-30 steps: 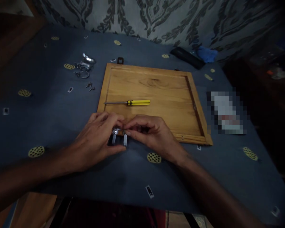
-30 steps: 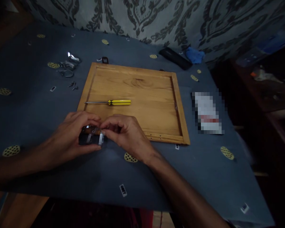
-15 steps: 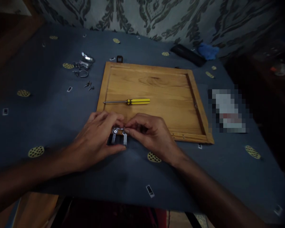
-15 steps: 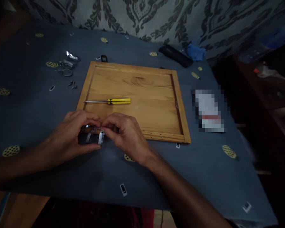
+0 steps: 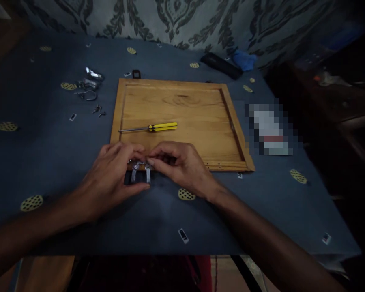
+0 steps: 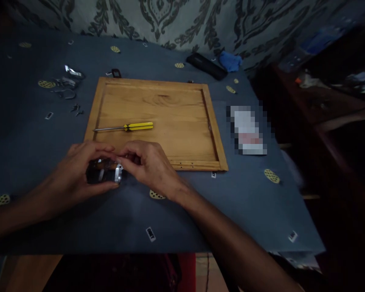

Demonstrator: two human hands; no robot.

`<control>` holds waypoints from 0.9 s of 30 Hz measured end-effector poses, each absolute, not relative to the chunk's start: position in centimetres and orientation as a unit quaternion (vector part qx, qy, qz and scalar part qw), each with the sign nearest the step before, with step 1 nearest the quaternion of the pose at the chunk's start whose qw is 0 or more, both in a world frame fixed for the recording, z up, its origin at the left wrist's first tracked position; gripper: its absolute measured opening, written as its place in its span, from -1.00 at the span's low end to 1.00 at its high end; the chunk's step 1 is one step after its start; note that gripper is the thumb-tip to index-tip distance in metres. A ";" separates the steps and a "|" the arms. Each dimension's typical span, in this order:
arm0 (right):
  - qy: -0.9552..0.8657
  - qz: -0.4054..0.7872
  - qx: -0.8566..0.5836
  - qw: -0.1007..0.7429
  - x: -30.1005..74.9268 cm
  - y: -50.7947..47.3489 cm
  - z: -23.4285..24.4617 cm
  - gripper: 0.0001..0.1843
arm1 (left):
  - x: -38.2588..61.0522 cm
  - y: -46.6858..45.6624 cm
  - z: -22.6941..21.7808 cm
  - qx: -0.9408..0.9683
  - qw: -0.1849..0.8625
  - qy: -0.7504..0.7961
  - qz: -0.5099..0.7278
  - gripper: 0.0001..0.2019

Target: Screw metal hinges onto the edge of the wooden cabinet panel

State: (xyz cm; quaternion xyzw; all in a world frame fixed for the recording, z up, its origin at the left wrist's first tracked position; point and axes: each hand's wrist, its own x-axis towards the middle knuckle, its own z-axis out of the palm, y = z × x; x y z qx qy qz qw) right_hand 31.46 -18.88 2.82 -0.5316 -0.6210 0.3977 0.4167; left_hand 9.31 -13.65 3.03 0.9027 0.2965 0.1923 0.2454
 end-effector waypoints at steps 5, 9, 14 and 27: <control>-0.613 0.395 -0.538 0.422 31.8 -19.0 3.0 -0.80 | 9.4 -13.8 3.2 0.893 0.258 0.315 0.190 -0.46; -0.605 0.405 -0.528 0.436 31.9 -19.1 2.7 -0.86 | 9.5 -13.7 4.0 0.895 0.274 0.313 0.163 -0.46; -0.643 0.380 -0.505 0.432 31.8 -19.2 2.4 -0.91 | 9.5 -13.7 4.1 0.893 0.279 0.320 0.151 -0.49; -0.629 0.375 -0.526 0.433 32.1 -19.0 2.5 -0.83 | 9.6 -13.8 3.8 0.892 0.280 0.320 0.156 -0.53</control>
